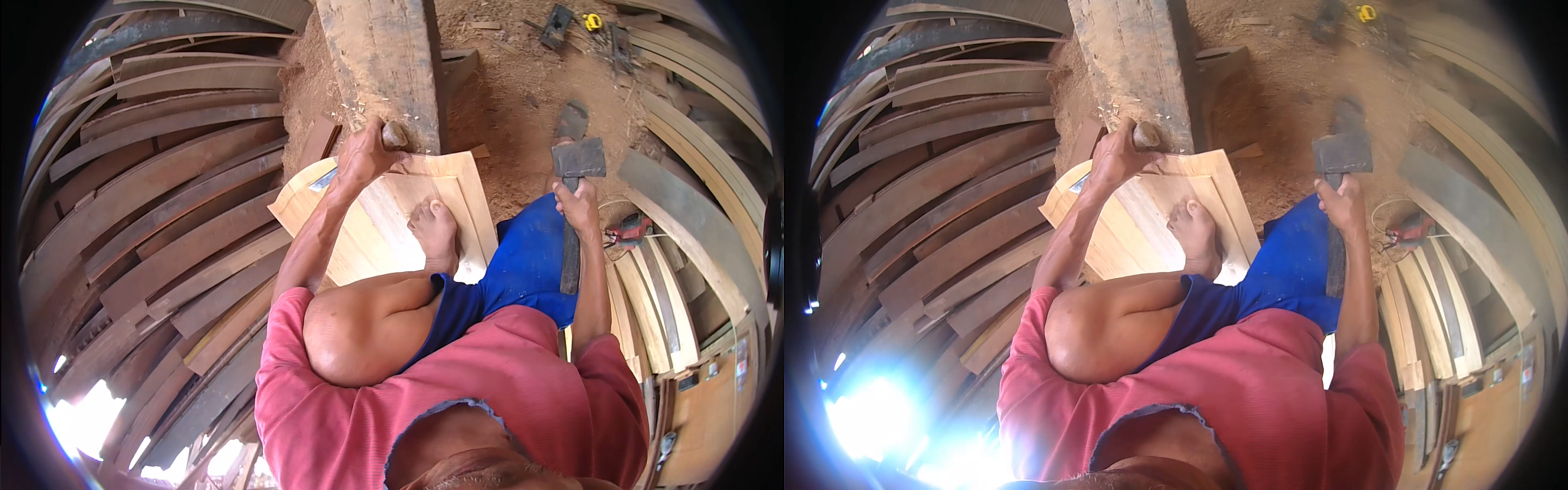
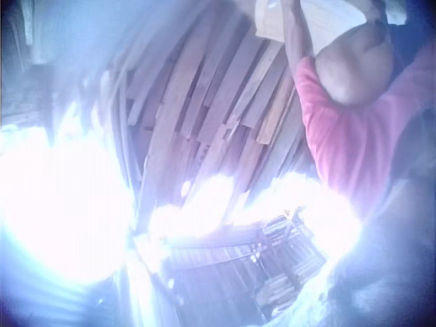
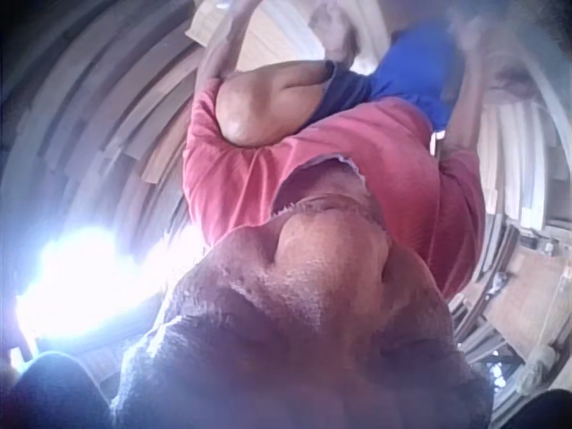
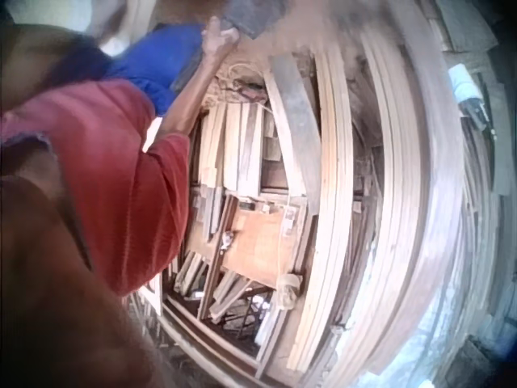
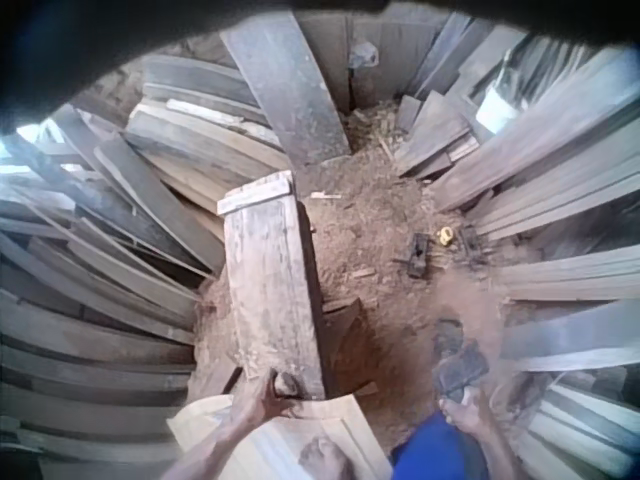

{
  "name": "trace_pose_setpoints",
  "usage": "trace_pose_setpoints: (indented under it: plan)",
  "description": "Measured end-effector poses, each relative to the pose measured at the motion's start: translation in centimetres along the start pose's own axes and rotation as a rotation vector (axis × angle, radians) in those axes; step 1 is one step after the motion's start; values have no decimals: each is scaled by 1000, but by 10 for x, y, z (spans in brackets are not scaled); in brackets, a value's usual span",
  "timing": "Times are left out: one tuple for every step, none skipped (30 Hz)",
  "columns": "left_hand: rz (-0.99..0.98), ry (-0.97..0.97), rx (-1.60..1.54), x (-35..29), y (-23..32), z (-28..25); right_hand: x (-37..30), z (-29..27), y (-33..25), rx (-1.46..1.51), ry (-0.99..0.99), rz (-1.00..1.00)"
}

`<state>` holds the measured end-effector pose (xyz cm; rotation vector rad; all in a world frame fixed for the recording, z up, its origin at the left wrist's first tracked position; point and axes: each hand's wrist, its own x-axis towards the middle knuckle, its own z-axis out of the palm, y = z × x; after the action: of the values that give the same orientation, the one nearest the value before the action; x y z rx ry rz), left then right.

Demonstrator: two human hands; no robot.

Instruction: The person carves a large curved wooden board using a chisel and mallet. They repeatedly strike the chisel to shape the wood, pause to inspect the surface by lifting and turning the board, and continue carving along the edges.

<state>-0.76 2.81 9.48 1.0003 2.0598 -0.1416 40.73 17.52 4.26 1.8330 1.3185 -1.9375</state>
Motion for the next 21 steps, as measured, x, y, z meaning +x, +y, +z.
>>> trace_pose_setpoints:
  plan:
    - [-6, 9, -11, 0, -8, 0, 8, 1, 4, -30, -39, 19]
    - [-8, 14, -22, 0, -12, -2, 13, 4, 1, -31, -62, 41]
    - [-62, -9, -78, -1, -14, -3, 17, 7, -3, -31, -84, 63]
    - [-66, -10, -80, 1, -16, -4, 22, 10, -5, -31, -104, 87]
    - [-69, -5, -82, 2, -16, -4, 26, 11, -4, -37, -122, 99]
    - [-71, -1, -84, 3, -17, -3, 30, 12, -2, -42, -138, 112]
    - [-60, 10, -81, 4, -17, -1, 33, 14, 0, -46, -154, 125]
    - [-50, 23, -74, 4, -18, -1, 35, 16, -3, -52, -163, 132]
    - [-40, 35, -67, 4, -20, 0, 36, 17, -6, -57, -172, 139]
    - [-26, 39, -70, 2, -22, 2, 37, 19, -10, -61, -180, 148]
    - [-7, 46, -73, 2, -23, 4, 38, 20, -13, -60, -183, 143]
    - [14, 53, -76, 1, -23, 5, 39, 21, -15, -59, -185, 139]
    - [6, 46, -65, 1, -25, 6, 39, 22, -15, -58, -187, 135]
    - [1, 42, -54, 2, -22, 4, 40, 22, -13, -62, -190, 122]
    - [-2, 37, -44, 3, -20, 3, 42, 21, -10, -67, -193, 109]
    - [-13, 14, -25, 2, -19, 4, 41, 21, -7, -71, -196, 96]
    - [-19, -1, -4, 3, -17, 2, 39, 22, -11, -56, -171, 66]
    - [-24, -16, 17, 3, -16, 0, 35, 22, -15, -40, -146, 36]
    - [24, -22, 15, 4, -14, -2, 31, 23, -18, -25, -120, 7]
    - [75, -21, 10, 7, -8, -5, 29, 20, -20, -37, -124, -4]
    - [127, -22, 4, 9, -2, -8, 26, 17, -21, -50, -127, -14]
